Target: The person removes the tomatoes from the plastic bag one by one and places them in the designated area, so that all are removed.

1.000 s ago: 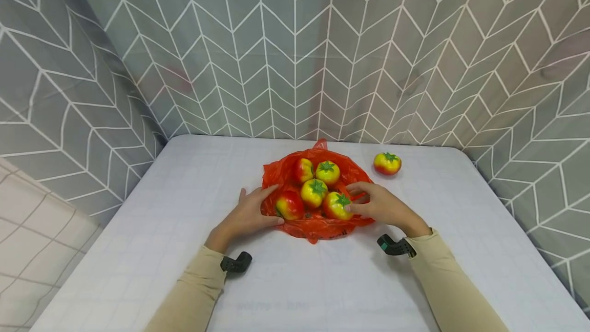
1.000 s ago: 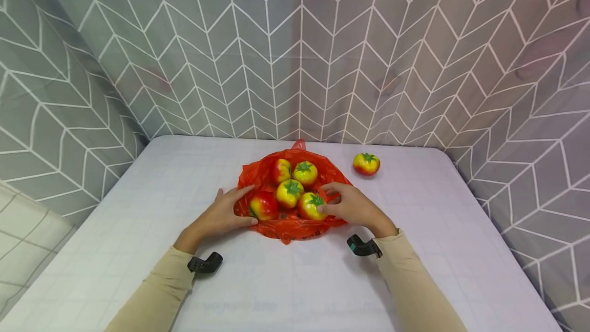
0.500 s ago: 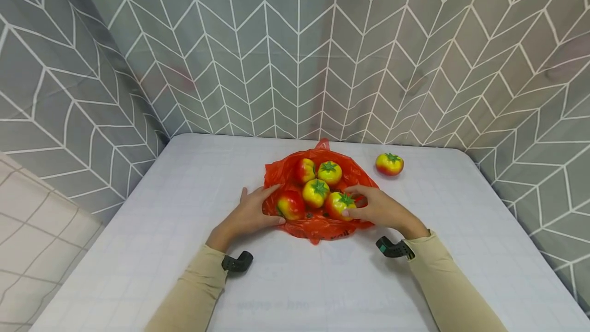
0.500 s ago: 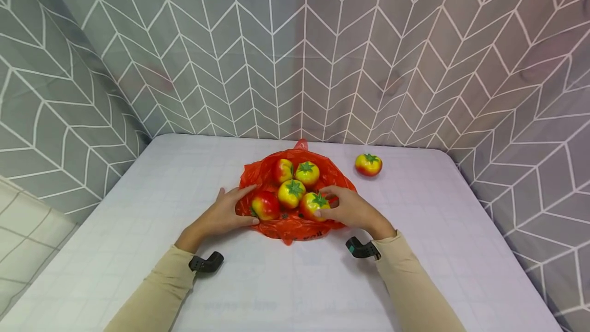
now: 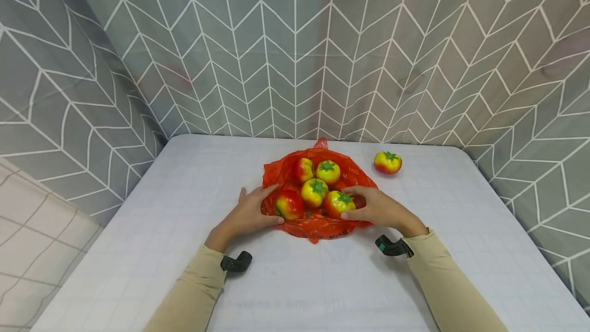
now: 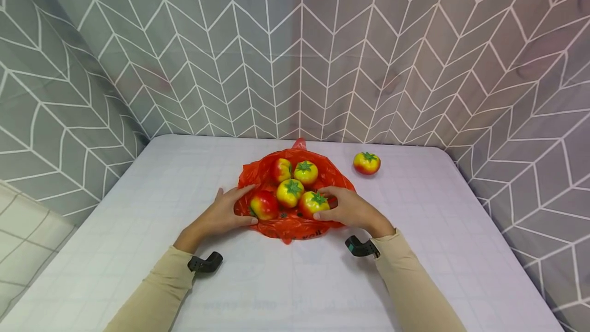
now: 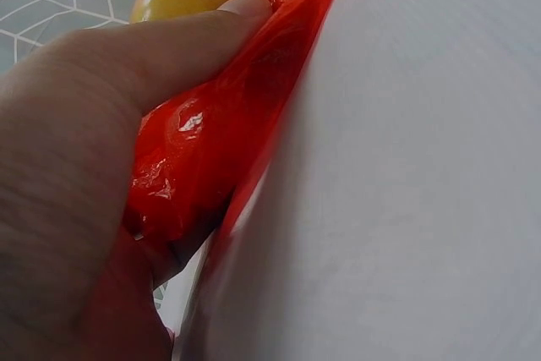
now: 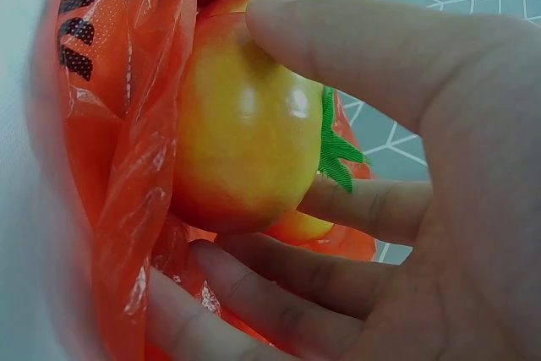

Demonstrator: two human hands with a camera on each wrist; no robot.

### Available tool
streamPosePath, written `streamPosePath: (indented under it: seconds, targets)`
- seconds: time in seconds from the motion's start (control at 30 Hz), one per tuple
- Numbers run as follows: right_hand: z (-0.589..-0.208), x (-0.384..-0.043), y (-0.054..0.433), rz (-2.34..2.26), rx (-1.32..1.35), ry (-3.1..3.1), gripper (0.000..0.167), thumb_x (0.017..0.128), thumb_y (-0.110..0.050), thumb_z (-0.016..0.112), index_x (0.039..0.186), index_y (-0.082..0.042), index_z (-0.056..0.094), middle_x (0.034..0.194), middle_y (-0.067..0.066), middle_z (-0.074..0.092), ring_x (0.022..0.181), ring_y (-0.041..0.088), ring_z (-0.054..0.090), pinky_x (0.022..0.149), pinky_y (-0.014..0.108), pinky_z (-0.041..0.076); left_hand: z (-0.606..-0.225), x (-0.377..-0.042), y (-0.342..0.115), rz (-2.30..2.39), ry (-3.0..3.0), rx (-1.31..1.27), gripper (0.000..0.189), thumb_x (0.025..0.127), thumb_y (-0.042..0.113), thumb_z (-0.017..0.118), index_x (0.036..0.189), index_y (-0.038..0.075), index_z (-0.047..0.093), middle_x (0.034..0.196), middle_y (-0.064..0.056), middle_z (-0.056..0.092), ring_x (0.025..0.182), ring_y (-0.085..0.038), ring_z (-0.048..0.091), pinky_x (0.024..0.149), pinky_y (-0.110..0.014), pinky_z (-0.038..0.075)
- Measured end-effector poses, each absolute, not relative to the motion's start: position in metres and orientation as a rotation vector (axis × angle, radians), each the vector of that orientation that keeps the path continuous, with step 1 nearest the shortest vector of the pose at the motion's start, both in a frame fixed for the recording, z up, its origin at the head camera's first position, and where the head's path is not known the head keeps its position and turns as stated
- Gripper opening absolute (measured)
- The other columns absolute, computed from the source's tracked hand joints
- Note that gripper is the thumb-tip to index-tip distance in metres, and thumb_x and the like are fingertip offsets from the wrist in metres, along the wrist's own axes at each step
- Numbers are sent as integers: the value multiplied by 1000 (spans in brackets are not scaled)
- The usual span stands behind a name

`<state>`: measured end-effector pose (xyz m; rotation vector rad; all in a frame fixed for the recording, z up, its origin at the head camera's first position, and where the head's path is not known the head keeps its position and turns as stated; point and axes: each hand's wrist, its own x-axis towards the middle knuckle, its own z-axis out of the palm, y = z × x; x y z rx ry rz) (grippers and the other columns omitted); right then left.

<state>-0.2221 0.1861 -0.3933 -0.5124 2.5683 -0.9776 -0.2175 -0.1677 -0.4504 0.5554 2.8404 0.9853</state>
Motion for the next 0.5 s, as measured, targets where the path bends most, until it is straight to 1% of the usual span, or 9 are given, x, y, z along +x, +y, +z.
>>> streamPosePath:
  seconds: [0.13,0.33,0.5]
  targets:
    - [-395,-222,186,-982,-512,2560,71,85,-47,78,141,-11,54,129,7,60,118,28,55,97,49,50,-451,-217,-168,977,2842,555,91,79,51,80,154,18,42,148,-9,50,142,-29,36,114,-67,-7]
    - [-398,-226,188,-1004,-530,2542,68,85,-46,78,139,-12,56,129,6,61,118,29,57,95,48,52,-450,-217,-169,977,2850,549,91,79,51,81,154,18,42,149,-10,48,143,-30,35,115,-65,-7]
    - [-400,-228,194,-1025,-551,2538,67,86,-46,77,140,-13,56,132,7,60,121,30,55,97,51,50,-451,-218,-168,980,2848,555,91,79,51,81,154,17,42,149,-10,49,143,-30,36,115,-65,-7]
